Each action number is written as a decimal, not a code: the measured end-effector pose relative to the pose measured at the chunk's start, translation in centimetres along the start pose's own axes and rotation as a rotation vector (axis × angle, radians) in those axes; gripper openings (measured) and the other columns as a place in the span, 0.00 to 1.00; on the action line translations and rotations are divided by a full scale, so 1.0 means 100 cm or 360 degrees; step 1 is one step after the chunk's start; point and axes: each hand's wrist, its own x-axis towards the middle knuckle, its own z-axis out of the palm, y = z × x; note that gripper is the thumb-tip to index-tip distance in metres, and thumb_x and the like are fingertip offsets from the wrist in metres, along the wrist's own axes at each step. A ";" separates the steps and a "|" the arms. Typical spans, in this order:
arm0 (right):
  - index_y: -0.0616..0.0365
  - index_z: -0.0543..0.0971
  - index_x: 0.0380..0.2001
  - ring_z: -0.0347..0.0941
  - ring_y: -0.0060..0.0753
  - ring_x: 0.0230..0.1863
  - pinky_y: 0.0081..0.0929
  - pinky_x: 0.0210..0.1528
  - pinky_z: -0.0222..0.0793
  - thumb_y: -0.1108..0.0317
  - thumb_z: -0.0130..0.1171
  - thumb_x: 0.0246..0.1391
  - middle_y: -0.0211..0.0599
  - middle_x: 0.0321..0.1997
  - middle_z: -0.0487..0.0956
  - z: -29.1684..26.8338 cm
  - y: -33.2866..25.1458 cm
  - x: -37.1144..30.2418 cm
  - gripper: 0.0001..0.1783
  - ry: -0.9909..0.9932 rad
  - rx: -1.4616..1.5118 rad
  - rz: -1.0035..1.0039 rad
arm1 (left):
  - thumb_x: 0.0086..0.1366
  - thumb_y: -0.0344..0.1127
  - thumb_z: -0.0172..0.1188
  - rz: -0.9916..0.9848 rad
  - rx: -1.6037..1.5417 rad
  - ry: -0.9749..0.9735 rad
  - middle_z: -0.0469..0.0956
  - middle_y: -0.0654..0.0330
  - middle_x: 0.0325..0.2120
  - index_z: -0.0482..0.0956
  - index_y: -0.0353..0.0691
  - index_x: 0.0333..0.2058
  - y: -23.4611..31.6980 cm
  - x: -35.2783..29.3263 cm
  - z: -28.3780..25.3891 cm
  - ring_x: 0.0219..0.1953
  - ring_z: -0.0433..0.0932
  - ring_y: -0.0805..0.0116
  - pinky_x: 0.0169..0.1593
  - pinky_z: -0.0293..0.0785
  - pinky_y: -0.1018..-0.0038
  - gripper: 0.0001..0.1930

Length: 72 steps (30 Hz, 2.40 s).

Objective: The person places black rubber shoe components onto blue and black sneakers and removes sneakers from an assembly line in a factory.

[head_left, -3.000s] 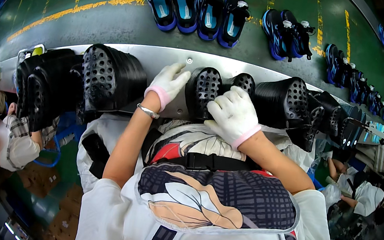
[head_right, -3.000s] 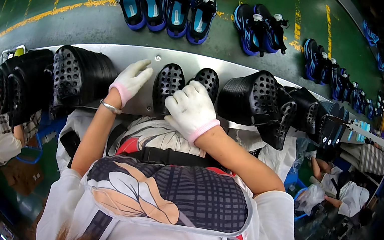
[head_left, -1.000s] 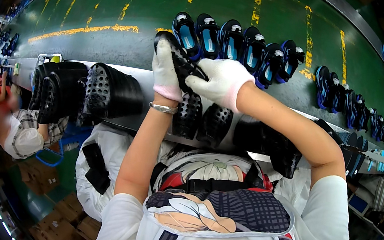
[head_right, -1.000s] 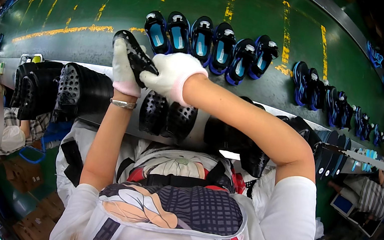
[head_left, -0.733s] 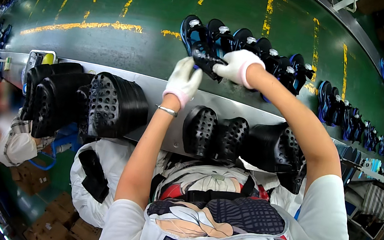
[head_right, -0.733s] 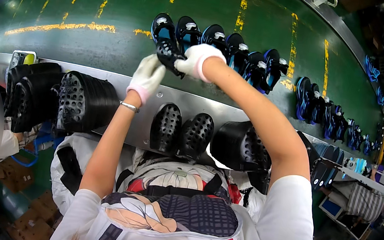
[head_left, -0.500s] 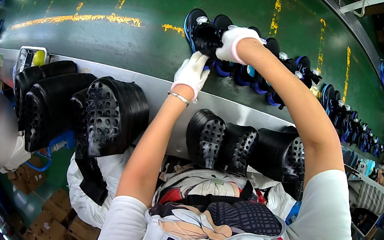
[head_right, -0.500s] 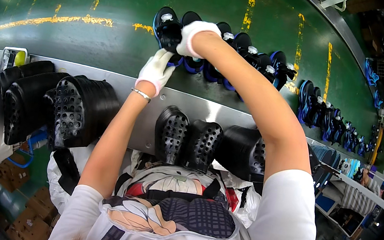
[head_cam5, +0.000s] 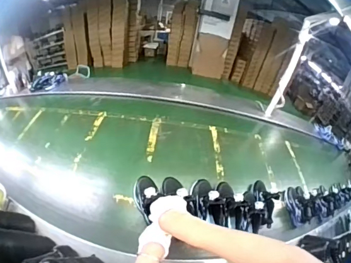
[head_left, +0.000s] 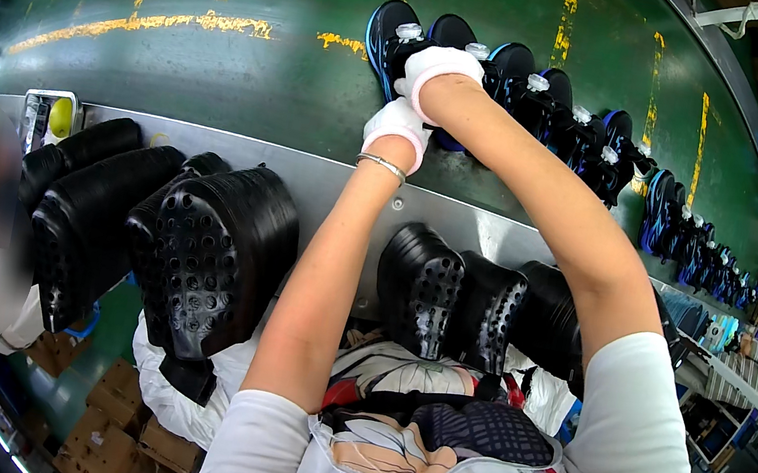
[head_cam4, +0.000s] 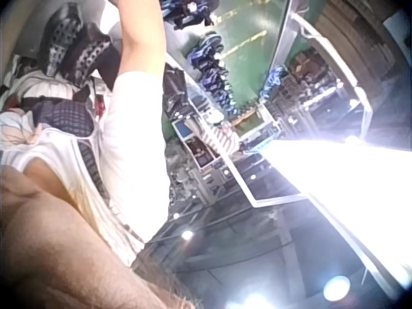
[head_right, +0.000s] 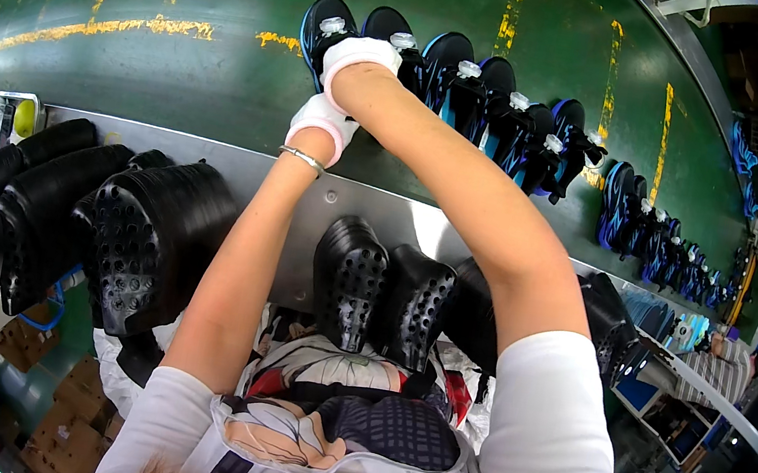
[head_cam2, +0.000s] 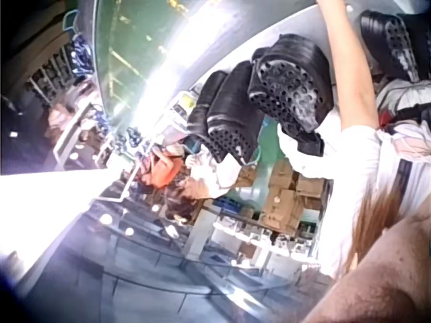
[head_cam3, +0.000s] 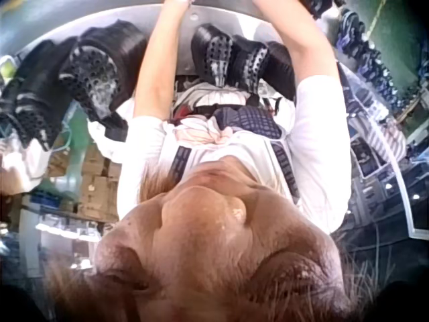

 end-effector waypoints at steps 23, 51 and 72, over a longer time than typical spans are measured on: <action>0.57 0.77 0.34 0.74 0.50 0.38 0.42 0.41 0.70 0.50 0.47 0.54 0.46 0.34 0.78 -0.048 0.048 -0.136 0.21 0.0465 0.0232 -0.0321 | 0.53 0.46 0.63 0.0195 -0.0389 -0.0470 0.80 0.50 0.25 0.80 0.36 0.36 -0.008 0.009 -0.093 0.22 0.78 0.66 0.28 0.75 0.72 0.19; 0.56 0.74 0.36 0.72 0.42 0.42 0.37 0.44 0.69 0.55 0.62 0.43 0.39 0.38 0.74 0.131 0.065 -0.351 0.21 0.0935 0.0639 -0.0509 | 0.62 0.42 0.54 0.0414 -0.0461 0.0544 0.78 0.50 0.45 0.76 0.40 0.49 -0.034 -0.237 0.005 0.44 0.78 0.60 0.50 0.70 0.71 0.19; 0.59 0.71 0.40 0.71 0.45 0.38 0.35 0.40 0.71 0.65 0.66 0.33 0.41 0.38 0.72 0.032 0.073 -0.396 0.26 0.1364 0.0705 -0.1171 | 0.69 0.56 0.43 0.0784 -0.2646 -0.1217 0.70 0.56 0.52 0.62 0.34 0.58 0.050 -0.288 -0.014 0.53 0.70 0.64 0.59 0.64 0.67 0.31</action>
